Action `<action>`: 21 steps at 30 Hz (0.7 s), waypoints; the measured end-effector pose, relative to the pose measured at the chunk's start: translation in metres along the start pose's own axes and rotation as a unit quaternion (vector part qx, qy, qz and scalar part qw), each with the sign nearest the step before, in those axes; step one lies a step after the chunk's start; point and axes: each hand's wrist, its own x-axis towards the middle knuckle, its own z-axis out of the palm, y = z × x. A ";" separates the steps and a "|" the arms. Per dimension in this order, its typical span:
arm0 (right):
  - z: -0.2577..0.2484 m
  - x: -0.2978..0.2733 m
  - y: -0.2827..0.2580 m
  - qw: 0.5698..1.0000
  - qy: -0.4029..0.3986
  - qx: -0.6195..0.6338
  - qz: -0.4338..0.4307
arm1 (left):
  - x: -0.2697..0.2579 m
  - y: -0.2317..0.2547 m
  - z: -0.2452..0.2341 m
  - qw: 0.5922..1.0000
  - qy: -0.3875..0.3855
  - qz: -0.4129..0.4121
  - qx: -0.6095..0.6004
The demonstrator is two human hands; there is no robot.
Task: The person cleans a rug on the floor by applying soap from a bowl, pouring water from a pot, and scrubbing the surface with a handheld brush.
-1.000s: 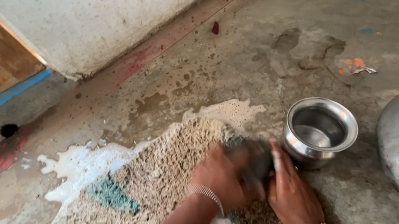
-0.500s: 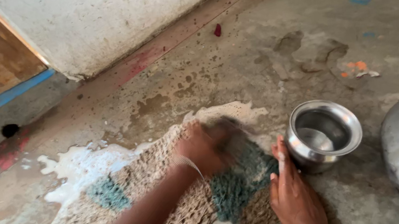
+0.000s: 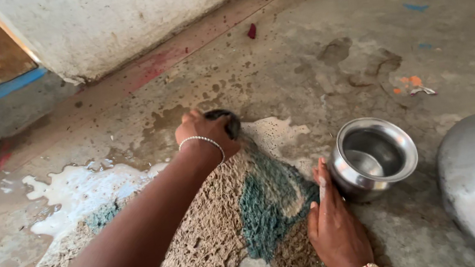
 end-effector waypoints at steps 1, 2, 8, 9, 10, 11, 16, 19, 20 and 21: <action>0.000 0.003 -0.001 1.000 -0.016 -0.006 0.024 | 0.003 -0.004 -0.007 1.000 0.013 0.000 0.023; -0.002 0.005 -0.002 0.998 -0.031 -0.012 0.048 | -0.004 0.008 -0.002 0.998 -0.019 0.045 -0.031; -0.001 0.002 0.000 0.999 -0.029 0.001 0.032 | -0.020 0.030 0.036 0.994 0.018 0.063 -0.083; -0.001 0.001 0.000 0.998 -0.039 0.006 0.043 | -0.003 0.020 0.030 0.994 0.002 -0.007 -0.110; -0.003 -0.002 0.000 0.998 -0.039 0.003 0.054 | 0.011 0.014 0.024 0.988 -0.015 -0.076 -0.135; -0.003 0.000 -0.002 0.997 -0.041 0.003 0.058 | 0.014 0.015 0.027 0.993 0.008 -0.043 -0.107; -0.006 0.005 0.001 0.996 -0.057 -0.013 0.068 | -0.032 0.052 0.069 0.971 0.083 0.222 -0.030; 0.000 0.000 0.005 1.000 -0.004 0.013 0.001 | -0.058 -0.002 0.063 0.974 0.014 0.161 -0.159; 0.001 0.001 0.007 1.000 0.000 0.005 -0.009 | -0.048 -0.017 0.047 0.974 -0.023 0.076 -0.211; 0.002 -0.001 0.008 1.000 0.002 -0.003 -0.016 | -0.044 -0.030 0.036 0.988 -0.002 0.008 -0.154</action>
